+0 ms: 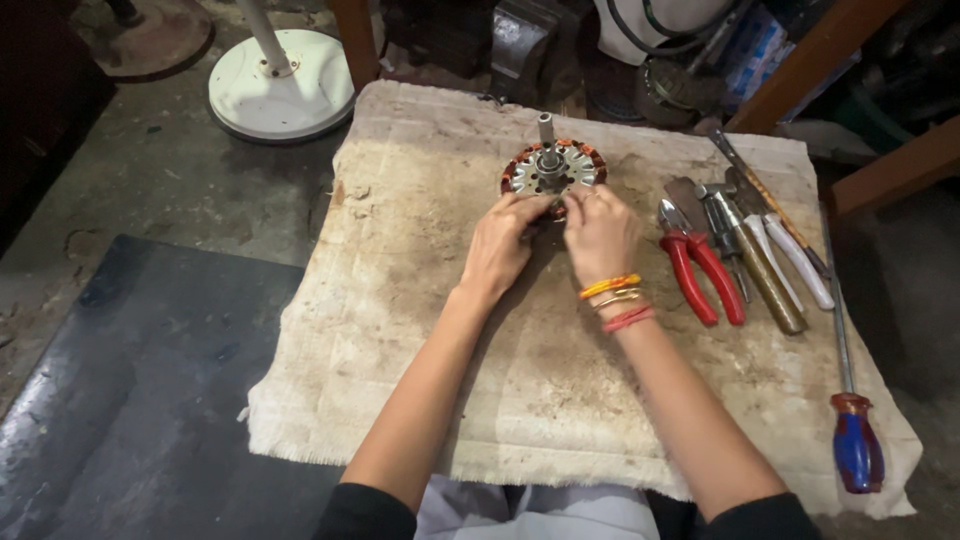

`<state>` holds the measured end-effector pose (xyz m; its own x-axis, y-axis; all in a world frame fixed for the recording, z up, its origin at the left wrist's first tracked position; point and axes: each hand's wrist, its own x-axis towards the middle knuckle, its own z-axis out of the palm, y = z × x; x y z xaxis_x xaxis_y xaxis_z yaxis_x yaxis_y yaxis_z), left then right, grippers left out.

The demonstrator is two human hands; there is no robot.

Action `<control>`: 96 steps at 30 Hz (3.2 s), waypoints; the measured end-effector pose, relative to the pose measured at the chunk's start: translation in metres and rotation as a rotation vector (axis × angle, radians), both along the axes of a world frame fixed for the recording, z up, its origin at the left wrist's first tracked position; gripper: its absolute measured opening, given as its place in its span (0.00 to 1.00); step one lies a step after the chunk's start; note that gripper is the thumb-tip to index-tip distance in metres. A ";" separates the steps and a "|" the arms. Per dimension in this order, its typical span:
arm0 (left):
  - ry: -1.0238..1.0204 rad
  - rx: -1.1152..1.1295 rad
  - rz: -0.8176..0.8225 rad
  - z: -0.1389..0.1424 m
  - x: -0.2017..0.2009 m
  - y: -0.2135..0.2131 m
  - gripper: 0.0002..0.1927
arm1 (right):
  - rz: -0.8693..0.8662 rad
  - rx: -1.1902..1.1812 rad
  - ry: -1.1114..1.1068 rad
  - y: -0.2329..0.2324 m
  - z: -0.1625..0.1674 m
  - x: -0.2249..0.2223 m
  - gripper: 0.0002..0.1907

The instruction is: The person works on an electric motor armature set on a cloth-covered workbench, pressing and adjusting the copper windings around the rotor by hand while steadying the assembly with the other hand. Near the end they pick up red-handled pliers and continue working on the windings.

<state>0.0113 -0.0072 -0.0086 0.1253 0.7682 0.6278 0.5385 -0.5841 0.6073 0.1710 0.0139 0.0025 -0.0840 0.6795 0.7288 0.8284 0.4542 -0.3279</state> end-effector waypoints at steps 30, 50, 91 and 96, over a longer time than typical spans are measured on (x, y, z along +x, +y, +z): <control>0.136 -0.354 -0.087 0.018 -0.132 -0.010 0.13 | -0.450 -0.355 -0.429 0.012 -0.029 0.201 0.16; 0.581 0.203 0.084 -0.038 0.001 0.043 0.28 | -0.495 -0.414 -0.224 0.000 -0.014 0.180 0.13; -0.003 0.086 -0.192 0.032 -0.006 0.073 0.23 | 0.457 -0.224 0.691 0.045 0.079 0.026 0.14; -0.013 0.120 -0.222 0.035 -0.004 0.071 0.27 | 0.385 -0.116 0.460 0.044 0.079 0.024 0.14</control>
